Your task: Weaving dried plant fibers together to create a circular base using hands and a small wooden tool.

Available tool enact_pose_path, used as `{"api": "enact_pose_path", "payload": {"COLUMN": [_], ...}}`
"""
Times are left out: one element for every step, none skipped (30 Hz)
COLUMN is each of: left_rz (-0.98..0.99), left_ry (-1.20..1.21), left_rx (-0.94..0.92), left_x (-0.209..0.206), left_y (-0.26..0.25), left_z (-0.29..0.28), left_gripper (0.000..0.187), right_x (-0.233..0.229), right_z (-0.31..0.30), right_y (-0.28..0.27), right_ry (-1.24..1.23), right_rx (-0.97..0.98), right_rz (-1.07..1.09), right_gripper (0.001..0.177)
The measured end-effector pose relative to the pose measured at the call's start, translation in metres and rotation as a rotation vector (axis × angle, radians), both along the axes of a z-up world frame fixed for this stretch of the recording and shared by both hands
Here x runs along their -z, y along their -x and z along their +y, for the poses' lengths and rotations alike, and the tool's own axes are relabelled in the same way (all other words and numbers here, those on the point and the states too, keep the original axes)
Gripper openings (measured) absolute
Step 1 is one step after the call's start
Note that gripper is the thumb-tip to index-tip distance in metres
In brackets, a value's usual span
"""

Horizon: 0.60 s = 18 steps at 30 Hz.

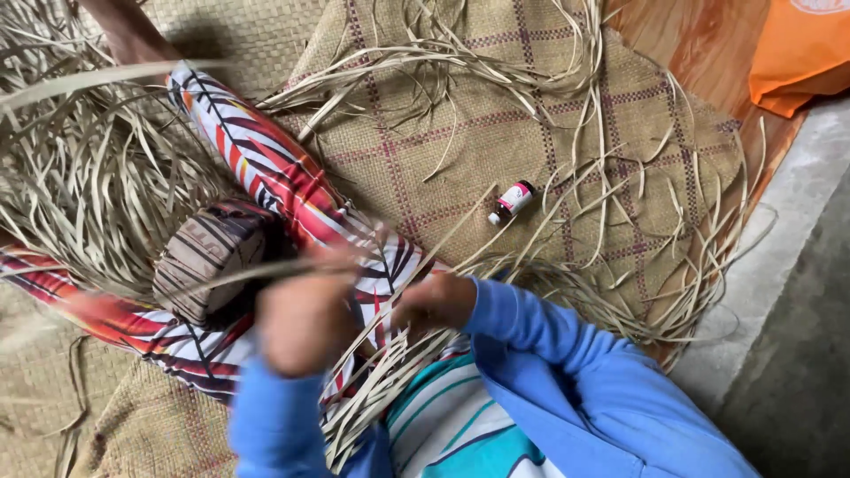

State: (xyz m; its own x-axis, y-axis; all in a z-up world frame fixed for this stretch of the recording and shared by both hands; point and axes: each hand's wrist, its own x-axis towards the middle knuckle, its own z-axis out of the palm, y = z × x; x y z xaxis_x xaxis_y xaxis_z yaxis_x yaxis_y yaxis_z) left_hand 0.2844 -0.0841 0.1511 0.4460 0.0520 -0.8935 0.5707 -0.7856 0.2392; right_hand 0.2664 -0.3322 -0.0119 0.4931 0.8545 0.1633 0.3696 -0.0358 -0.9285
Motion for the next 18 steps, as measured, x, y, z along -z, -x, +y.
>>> {"api": "enact_pose_path", "payload": {"left_rz": [-0.457, -0.919, -0.922, -0.962, -0.995, -0.998, -0.945, -0.892, -0.898, -0.916, -0.931, -0.934, -0.976, -1.017, -1.02, -1.029, -1.033, -1.032], "left_ry": [0.142, 0.277, 0.272, 0.058, -0.155, -0.16, -0.118, -0.076, -0.084, -0.008, 0.07, 0.063, 0.026, -0.011, -0.016, -0.058, -0.098, -0.103], "left_rx": [0.277, 0.548, 0.546, 0.495, 0.438, 0.434, 0.419, 0.404, 0.401, 0.358, 0.315, 0.313, 0.245, 0.177, 0.174, 0.08, -0.015, -0.019], "left_x": [0.033, 0.065, 0.089, 0.112, 0.135, 0.143, 0.151, 0.158, 0.144, 0.13, 0.116, 0.11, 0.104, 0.098, 0.098, 0.098, 0.098, 0.106], "left_y": [0.029, 0.057, 0.064, 0.071, 0.078, 0.086, 0.097, 0.108, 0.111, 0.114, 0.119, 0.12, 0.121, 0.123, 0.126, 0.129, 0.133, 0.139], "left_z": [-0.015, -0.031, -0.029, -0.027, -0.025, -0.022, -0.02, -0.018, -0.017, -0.017, -0.016, -0.013, -0.01, -0.006, -0.003, 0.001, 0.004, 0.009], "left_gripper": [0.065, 0.076, 0.076, 0.063, 0.051, 0.051, 0.043, 0.036, 0.036, 0.04, 0.044, 0.044, 0.045, 0.046, 0.046, 0.027, 0.008, 0.008], "right_x": [-0.01, -0.02, -0.038, -0.057, -0.075, -0.073, -0.071, -0.07, -0.07, -0.07, -0.07, -0.062, -0.054, -0.045, -0.029, -0.012, 0.005, 0.009], "right_z": [-0.002, -0.005, -0.002, 0.0, 0.003, 0.011, 0.017, 0.024, 0.027, 0.029, 0.031, 0.031, 0.031, 0.031, 0.028, 0.025, 0.021, 0.015], "right_y": [0.009, 0.018, 0.014, 0.01, 0.006, 0.004, 0.004, 0.004, 0.0, -0.004, -0.007, -0.007, -0.007, -0.007, -0.016, -0.026, -0.035, -0.058], "right_ry": [0.084, 0.168, 0.166, 0.039, -0.087, -0.089, -0.113, -0.138, -0.144, -0.018, 0.108, 0.103, 0.146, 0.189, 0.185, 0.213, 0.243, 0.239], "right_rx": [-0.142, -0.284, -0.288, -0.285, -0.282, -0.287, -0.104, 0.08, 0.075, 0.083, 0.093, 0.09, 0.059, 0.029, 0.024, 0.028, 0.031, 0.026], "right_rz": [0.052, 0.104, 0.099, 0.065, 0.032, 0.027, -0.081, -0.189, -0.195, -0.272, -0.346, -0.351, -0.384, -0.418, -0.422, -0.483, -0.54, -0.54], "right_gripper": [0.025, 0.037, 0.037, 0.02, 0.02, 0.02, 0.034, 0.049, 0.049, 0.048, 0.05, 0.05, 0.052, 0.055, 0.055, 0.038, 0.029, 0.029]}}
